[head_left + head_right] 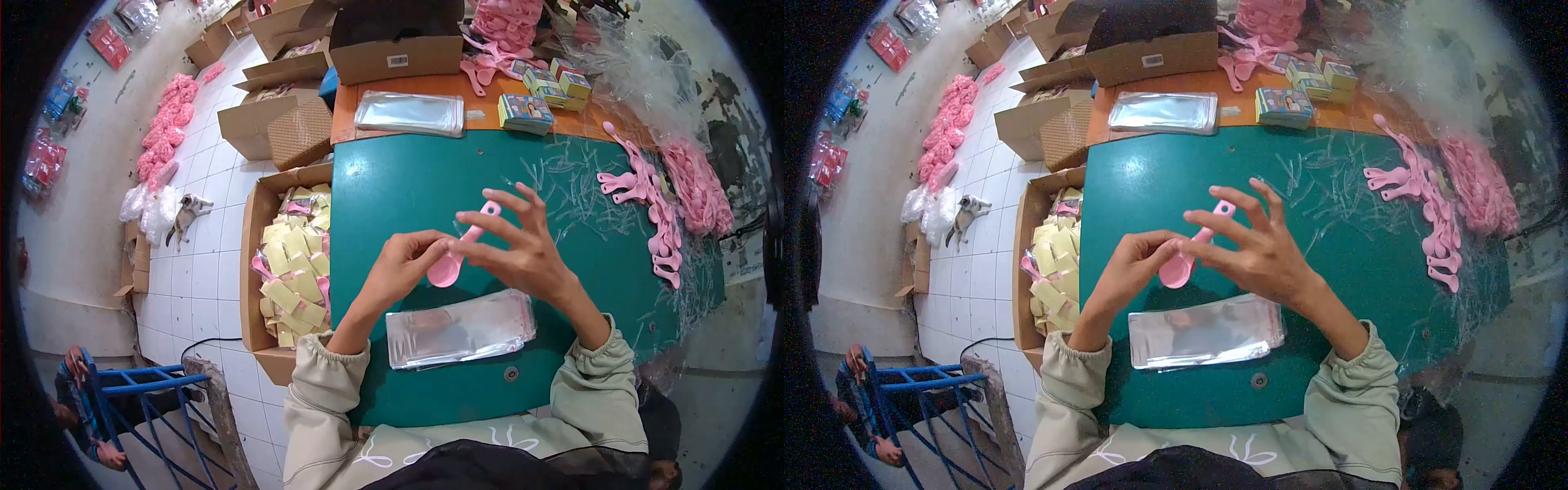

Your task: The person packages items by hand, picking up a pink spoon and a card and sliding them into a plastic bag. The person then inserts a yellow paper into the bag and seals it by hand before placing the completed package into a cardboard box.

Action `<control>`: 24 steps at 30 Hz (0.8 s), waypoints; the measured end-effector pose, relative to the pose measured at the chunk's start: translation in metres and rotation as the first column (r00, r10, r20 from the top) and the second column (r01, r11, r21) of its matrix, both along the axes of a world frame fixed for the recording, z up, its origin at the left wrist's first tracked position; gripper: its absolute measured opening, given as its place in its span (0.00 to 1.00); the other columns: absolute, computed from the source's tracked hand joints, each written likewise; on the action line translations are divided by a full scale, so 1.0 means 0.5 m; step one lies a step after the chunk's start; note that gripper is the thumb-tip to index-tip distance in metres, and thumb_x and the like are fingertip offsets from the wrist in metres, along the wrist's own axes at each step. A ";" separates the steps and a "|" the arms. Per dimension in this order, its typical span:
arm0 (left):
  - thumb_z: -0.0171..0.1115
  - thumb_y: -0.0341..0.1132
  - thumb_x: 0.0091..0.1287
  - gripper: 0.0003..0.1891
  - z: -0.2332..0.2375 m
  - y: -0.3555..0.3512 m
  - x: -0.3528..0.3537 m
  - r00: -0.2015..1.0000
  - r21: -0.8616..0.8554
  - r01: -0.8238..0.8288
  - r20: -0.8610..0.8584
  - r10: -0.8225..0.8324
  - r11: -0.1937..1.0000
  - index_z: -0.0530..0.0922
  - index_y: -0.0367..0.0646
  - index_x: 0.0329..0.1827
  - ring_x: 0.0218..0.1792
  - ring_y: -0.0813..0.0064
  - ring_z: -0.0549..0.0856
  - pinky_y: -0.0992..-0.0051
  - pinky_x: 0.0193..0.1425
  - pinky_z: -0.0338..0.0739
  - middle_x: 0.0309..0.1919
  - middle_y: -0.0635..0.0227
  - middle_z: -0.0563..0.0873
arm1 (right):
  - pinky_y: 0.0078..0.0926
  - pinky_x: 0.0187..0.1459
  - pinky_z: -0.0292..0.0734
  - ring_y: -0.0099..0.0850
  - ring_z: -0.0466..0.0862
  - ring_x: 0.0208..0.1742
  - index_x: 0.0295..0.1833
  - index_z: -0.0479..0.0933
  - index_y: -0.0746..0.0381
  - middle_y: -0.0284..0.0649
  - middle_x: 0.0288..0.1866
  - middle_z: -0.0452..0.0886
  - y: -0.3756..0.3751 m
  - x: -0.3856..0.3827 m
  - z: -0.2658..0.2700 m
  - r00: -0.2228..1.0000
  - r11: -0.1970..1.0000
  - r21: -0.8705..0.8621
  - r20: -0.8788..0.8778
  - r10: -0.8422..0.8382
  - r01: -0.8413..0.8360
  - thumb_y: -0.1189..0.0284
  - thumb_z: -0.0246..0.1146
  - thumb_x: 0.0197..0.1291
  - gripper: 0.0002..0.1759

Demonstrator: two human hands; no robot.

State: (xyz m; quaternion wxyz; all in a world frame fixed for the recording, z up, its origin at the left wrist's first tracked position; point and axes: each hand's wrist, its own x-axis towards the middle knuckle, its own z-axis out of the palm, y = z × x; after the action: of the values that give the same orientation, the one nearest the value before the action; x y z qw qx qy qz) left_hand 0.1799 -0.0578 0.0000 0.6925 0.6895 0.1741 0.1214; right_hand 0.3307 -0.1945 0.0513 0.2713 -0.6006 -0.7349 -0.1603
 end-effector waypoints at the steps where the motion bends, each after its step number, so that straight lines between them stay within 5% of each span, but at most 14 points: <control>1: 0.54 0.37 0.68 0.13 -0.003 0.000 -0.001 1.000 0.025 -0.006 0.028 0.006 1.000 0.80 0.34 0.44 0.30 0.86 0.76 0.81 0.34 0.72 0.28 0.70 0.83 | 0.43 0.63 0.59 0.32 0.73 0.56 0.42 0.80 0.51 0.31 0.49 0.78 0.003 0.002 -0.008 1.000 0.999 0.034 0.013 0.009 -0.009 0.70 0.69 0.42 0.17; 6: 0.52 0.35 0.69 0.13 -0.011 0.002 -0.009 0.995 -0.010 -0.097 0.019 0.097 0.995 0.80 0.34 0.44 0.30 0.87 0.75 0.83 0.34 0.70 0.29 0.73 0.82 | 0.41 0.62 0.61 0.30 0.76 0.51 0.39 0.80 0.54 0.30 0.43 0.80 0.005 0.019 -0.039 0.996 0.996 0.042 0.021 0.081 -0.082 0.73 0.66 0.44 0.12; 9: 0.50 0.35 0.71 0.13 -0.019 0.025 -0.020 0.959 -0.048 -0.281 0.021 0.282 0.959 0.79 0.33 0.44 0.31 0.88 0.75 0.84 0.34 0.69 0.30 0.73 0.82 | 0.36 0.61 0.65 0.29 0.77 0.50 0.40 0.79 0.58 0.33 0.44 0.80 0.013 0.039 -0.070 1.000 0.993 -0.114 0.028 0.001 0.002 0.74 0.63 0.47 0.11; 13: 0.48 0.36 0.72 0.14 -0.014 0.039 -0.024 0.895 -0.184 -0.426 0.054 0.442 0.886 0.77 0.33 0.46 0.31 0.88 0.77 0.85 0.35 0.71 0.32 0.70 0.82 | 0.32 0.56 0.69 0.33 0.77 0.51 0.45 0.78 0.61 0.38 0.47 0.80 0.016 0.082 -0.136 0.945 0.935 -0.245 0.139 0.297 -0.258 0.72 0.56 0.54 0.12; 15: 0.48 0.37 0.72 0.14 -0.007 0.038 -0.028 0.893 -0.203 -0.429 0.049 0.447 0.880 0.77 0.33 0.47 0.32 0.87 0.77 0.84 0.35 0.72 0.33 0.70 0.82 | 0.30 0.52 0.72 0.36 0.78 0.49 0.46 0.77 0.62 0.41 0.49 0.79 0.000 0.160 -0.142 0.962 0.951 -0.190 0.074 0.262 -0.244 0.74 0.54 0.55 0.13; 17: 0.48 0.37 0.73 0.15 -0.010 0.037 -0.028 0.890 -0.209 -0.431 0.060 0.451 0.878 0.76 0.33 0.47 0.32 0.87 0.78 0.84 0.36 0.73 0.33 0.69 0.83 | 0.36 0.57 0.71 0.39 0.78 0.53 0.45 0.77 0.63 0.44 0.49 0.79 -0.030 0.298 -0.148 0.995 0.935 -0.344 0.056 -0.077 0.092 0.78 0.56 0.52 0.14; 18: 0.48 0.37 0.73 0.15 -0.012 0.038 -0.026 0.888 -0.212 -0.432 0.069 0.455 0.877 0.76 0.33 0.47 0.33 0.87 0.78 0.84 0.36 0.73 0.33 0.69 0.83 | 0.38 0.54 0.72 0.41 0.79 0.50 0.44 0.78 0.65 0.47 0.49 0.79 -0.045 0.365 -0.125 0.837 0.769 -0.421 0.482 -0.260 0.481 0.80 0.56 0.50 0.14; 19: 0.48 0.39 0.73 0.15 -0.015 0.040 -0.027 0.897 -0.199 -0.418 0.065 0.437 0.886 0.76 0.34 0.47 0.34 0.85 0.79 0.83 0.38 0.75 0.34 0.68 0.83 | 0.38 0.52 0.72 0.41 0.79 0.47 0.40 0.79 0.66 0.48 0.46 0.80 -0.064 0.410 -0.098 0.771 0.792 -0.234 0.492 -0.404 0.564 0.80 0.57 0.48 0.11; 22: 0.48 0.41 0.73 0.16 -0.023 0.044 -0.028 0.913 -0.173 -0.388 0.057 0.403 0.905 0.75 0.36 0.48 0.38 0.80 0.82 0.81 0.42 0.77 0.36 0.67 0.83 | 0.36 0.46 0.74 0.45 0.80 0.45 0.41 0.79 0.72 0.54 0.45 0.80 -0.102 0.456 0.025 0.872 0.844 -0.259 -0.012 -0.489 0.470 0.74 0.55 0.57 0.13; 24: 0.48 0.41 0.73 0.16 -0.023 0.044 -0.030 0.918 -0.162 -0.381 0.054 0.393 0.910 0.75 0.36 0.49 0.38 0.81 0.82 0.82 0.42 0.76 0.36 0.67 0.82 | 0.34 0.48 0.73 0.43 0.80 0.47 0.46 0.77 0.72 0.53 0.49 0.79 -0.117 0.534 0.053 0.725 0.663 -0.572 -0.162 -0.669 0.484 0.72 0.55 0.60 0.14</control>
State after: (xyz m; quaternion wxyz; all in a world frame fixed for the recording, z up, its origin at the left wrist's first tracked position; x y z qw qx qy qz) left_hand 0.1648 -0.0357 -0.0117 0.7107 0.5821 0.2859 0.2725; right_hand 0.5979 -0.2528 0.0778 0.1722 -0.8718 -0.4540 0.0657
